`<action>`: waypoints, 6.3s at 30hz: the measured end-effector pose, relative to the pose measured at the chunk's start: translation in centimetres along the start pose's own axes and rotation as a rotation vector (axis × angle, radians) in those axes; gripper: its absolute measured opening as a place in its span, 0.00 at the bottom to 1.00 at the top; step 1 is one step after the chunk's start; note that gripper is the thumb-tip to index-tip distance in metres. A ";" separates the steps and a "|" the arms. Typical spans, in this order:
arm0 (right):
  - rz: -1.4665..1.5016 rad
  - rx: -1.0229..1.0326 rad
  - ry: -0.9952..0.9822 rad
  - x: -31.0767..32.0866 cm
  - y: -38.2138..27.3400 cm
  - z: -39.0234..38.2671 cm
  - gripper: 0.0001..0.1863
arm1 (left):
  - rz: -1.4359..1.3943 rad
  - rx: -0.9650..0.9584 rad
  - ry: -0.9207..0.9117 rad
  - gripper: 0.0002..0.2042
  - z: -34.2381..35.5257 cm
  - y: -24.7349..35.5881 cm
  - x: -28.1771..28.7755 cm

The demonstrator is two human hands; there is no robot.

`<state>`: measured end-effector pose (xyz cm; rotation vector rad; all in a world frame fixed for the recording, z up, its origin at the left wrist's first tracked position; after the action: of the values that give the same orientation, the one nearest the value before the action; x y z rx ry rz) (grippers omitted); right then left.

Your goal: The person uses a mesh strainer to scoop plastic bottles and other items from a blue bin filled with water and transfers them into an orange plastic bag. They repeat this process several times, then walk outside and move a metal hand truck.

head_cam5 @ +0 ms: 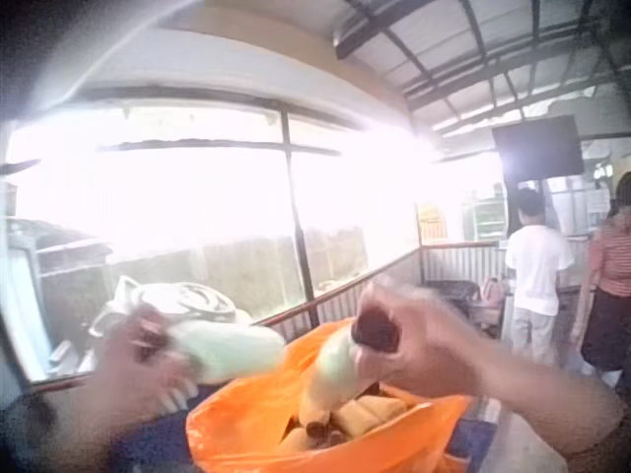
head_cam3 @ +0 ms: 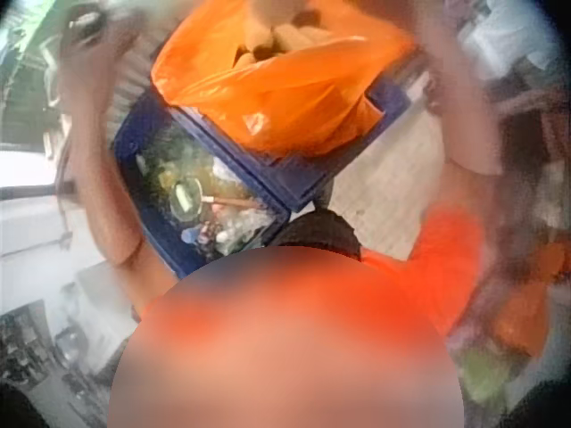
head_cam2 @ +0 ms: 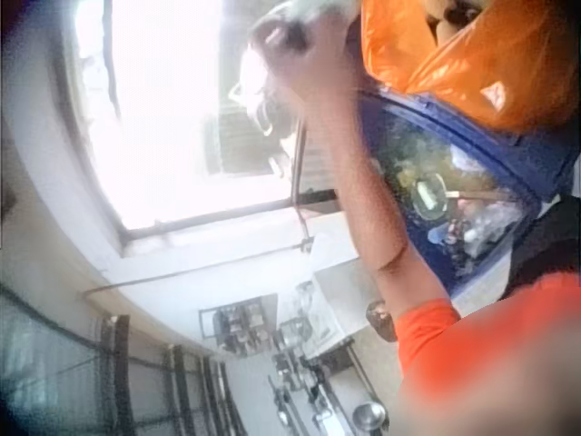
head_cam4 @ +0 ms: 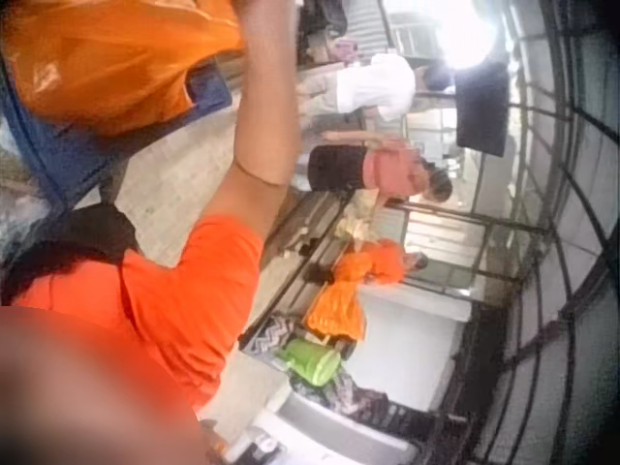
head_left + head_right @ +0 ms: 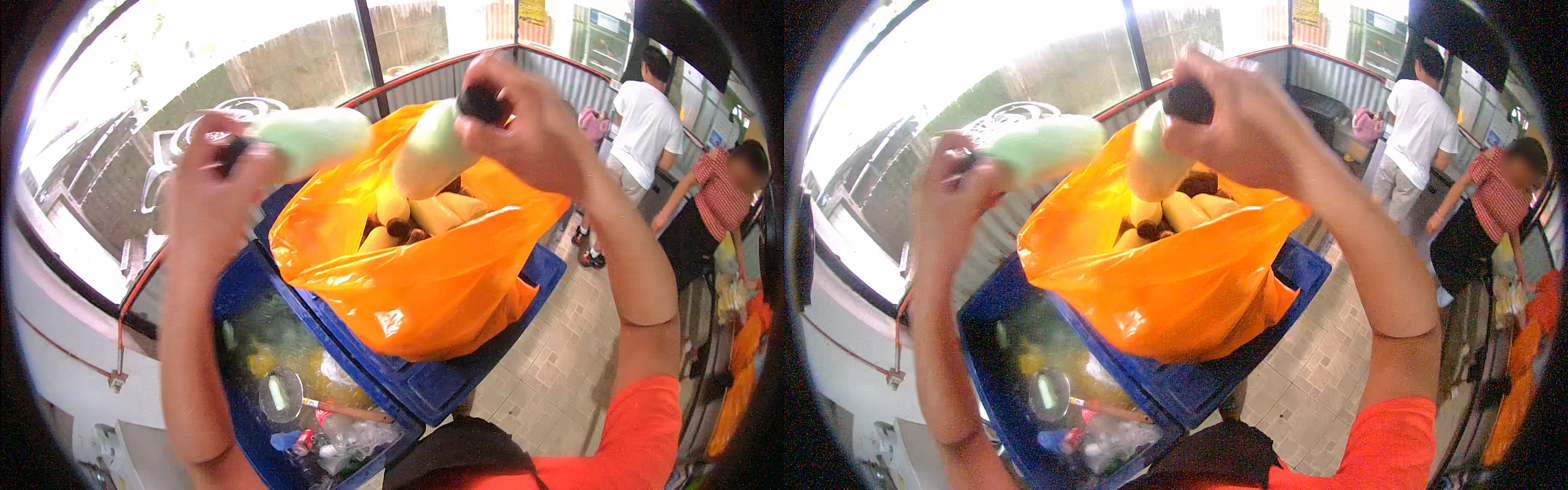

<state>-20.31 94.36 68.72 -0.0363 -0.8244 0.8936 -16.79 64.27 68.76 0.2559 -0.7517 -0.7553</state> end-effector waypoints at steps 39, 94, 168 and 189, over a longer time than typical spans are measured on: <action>-0.368 -0.440 0.045 0.0 26.4 -2.8 0.18 | -0.318 0.694 -0.343 0.15 -4.2 -20.5 -11.0; 0.054 0.177 -0.959 -72.0 -16.2 -29.6 0.47 | -0.068 1.096 -0.195 0.21 -65.3 -66.2 6.0; -0.273 0.491 -0.770 -18.5 9.6 -11.7 0.23 | 0.718 -0.359 -0.881 0.30 -15.7 2.8 -26.6; 0.372 0.654 -0.584 -4.5 -0.5 -16.6 0.28 | 0.589 -0.367 -0.885 0.29 -14.1 2.7 -25.4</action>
<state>-10.72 95.78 54.53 0.6906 -1.0407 1.5299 -17.93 83.33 46.67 -0.6609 -1.4115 -0.3988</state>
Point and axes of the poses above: each hand's wrist, its own z-axis towards the middle knuckle, its own x-axis out of the back of the hand, y = z × x, the point moved 9 cm from there along z, towards the middle knuckle, and after that the axes turned 7 degrees about -x, right-handed, at the moved point
